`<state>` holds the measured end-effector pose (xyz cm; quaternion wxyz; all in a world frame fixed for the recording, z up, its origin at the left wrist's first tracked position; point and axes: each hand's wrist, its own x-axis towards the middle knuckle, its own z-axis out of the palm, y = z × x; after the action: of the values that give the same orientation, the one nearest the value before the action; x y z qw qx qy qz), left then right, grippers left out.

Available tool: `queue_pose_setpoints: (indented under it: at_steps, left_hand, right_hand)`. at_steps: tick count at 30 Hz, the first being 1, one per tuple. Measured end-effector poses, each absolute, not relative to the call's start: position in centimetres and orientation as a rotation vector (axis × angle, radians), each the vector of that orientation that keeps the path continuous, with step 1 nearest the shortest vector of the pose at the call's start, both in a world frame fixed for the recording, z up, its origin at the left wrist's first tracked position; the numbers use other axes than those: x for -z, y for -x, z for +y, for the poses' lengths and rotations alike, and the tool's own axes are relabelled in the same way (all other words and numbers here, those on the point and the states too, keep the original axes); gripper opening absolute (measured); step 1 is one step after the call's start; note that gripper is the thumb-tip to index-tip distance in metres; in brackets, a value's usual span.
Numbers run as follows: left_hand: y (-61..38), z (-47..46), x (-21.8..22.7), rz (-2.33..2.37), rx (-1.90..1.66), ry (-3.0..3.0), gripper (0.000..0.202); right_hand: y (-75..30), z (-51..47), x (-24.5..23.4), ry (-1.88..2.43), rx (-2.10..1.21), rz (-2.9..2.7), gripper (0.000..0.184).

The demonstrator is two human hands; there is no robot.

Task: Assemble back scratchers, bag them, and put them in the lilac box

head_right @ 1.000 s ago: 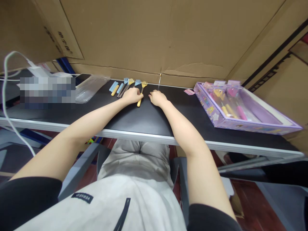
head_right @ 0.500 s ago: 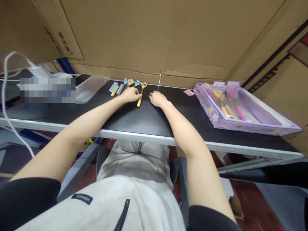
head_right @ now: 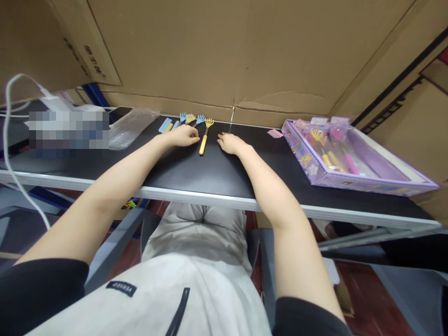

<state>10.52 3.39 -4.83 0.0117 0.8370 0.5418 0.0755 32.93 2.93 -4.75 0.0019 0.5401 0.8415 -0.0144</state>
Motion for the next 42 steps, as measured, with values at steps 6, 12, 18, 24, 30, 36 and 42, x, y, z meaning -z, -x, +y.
queue_pose_setpoints:
  at_steps: [6,12,18,24,30,36,42]
  left_hand:
    - [-10.7,2.9,4.7,1.68,-0.233,-2.577,0.035]
    - [-10.8,2.8,4.7,1.693,-0.267,-2.532,0.031]
    - [-10.9,2.5,4.6,1.691,-0.226,-2.547,0.031]
    - [-11.1,2.2,4.2,1.686,-0.223,-2.554,0.034]
    - [-11.4,1.5,3.8,1.701,-0.116,-2.616,0.04]
    - [-10.2,0.8,1.0,1.648,-0.065,-2.401,0.036]
    - [-1.7,2.1,-3.8,2.116,-0.105,-2.217,0.045]
  right_hand:
    - [-32.7,2.7,4.6,-1.705,0.056,2.645,0.056]
    - [-32.7,2.8,4.7,-1.697,0.031,2.636,0.057]
    - [-32.9,3.0,4.9,-1.681,0.018,2.655,0.057]
    - [-32.8,2.9,4.9,-1.673,0.011,2.651,0.057]
    - [-32.8,3.0,4.9,-1.672,0.008,2.653,0.056]
    - [-32.8,2.8,4.8,-1.683,0.016,2.636,0.057]
    - [-32.9,3.2,5.0,-1.665,-0.011,2.664,0.056]
